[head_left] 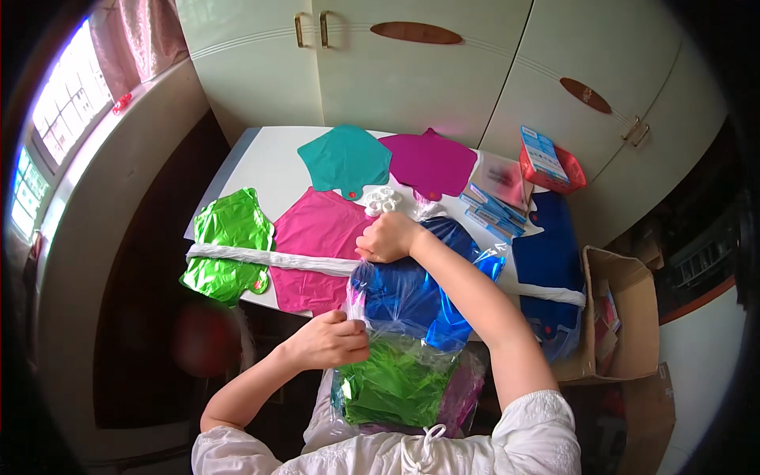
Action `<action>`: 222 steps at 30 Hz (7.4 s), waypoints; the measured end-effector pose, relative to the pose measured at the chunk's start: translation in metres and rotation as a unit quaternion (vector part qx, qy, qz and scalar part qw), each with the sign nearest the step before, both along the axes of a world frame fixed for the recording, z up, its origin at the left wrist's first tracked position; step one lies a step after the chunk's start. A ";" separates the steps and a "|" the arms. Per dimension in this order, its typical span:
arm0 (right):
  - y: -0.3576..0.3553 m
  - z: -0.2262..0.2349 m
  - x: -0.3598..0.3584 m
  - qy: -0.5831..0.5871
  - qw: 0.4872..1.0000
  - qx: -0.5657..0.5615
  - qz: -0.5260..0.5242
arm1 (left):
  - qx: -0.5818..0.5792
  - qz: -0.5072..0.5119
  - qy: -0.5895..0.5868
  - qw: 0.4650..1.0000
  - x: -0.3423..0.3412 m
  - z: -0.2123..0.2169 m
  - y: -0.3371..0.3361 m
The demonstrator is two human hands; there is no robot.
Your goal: Unpacking colorful plastic products from individual bags and organizing them on a workbench.
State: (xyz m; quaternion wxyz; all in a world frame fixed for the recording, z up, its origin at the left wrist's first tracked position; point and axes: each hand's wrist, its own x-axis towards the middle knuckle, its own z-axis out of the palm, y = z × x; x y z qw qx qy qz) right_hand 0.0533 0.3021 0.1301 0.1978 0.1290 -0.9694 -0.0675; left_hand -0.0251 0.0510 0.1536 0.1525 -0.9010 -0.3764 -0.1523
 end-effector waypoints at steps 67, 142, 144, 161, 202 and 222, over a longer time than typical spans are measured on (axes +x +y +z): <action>-0.127 0.059 0.155 0.062 0.932 -0.246 -0.259 | 0.007 0.167 -0.136 0.976 0.024 0.056 -0.035; 0.021 0.117 0.136 0.257 0.725 -0.474 -0.428 | -0.112 0.110 -0.862 0.483 -0.045 0.063 -0.046; 0.049 0.095 0.151 0.296 0.771 -0.344 -0.447 | -0.018 0.196 -0.877 0.438 -0.068 0.067 -0.064; 0.046 -0.008 0.114 0.315 0.799 -0.232 -0.457 | -0.001 0.067 -0.782 0.619 -0.145 0.107 -0.068; 0.113 0.058 0.479 0.324 0.429 -0.776 -0.331 | -0.688 -0.116 -0.479 0.533 0.252 0.055 0.413; 0.236 0.008 0.468 0.104 0.394 -0.723 -0.558 | -0.352 0.196 -0.173 0.899 0.258 -0.021 0.487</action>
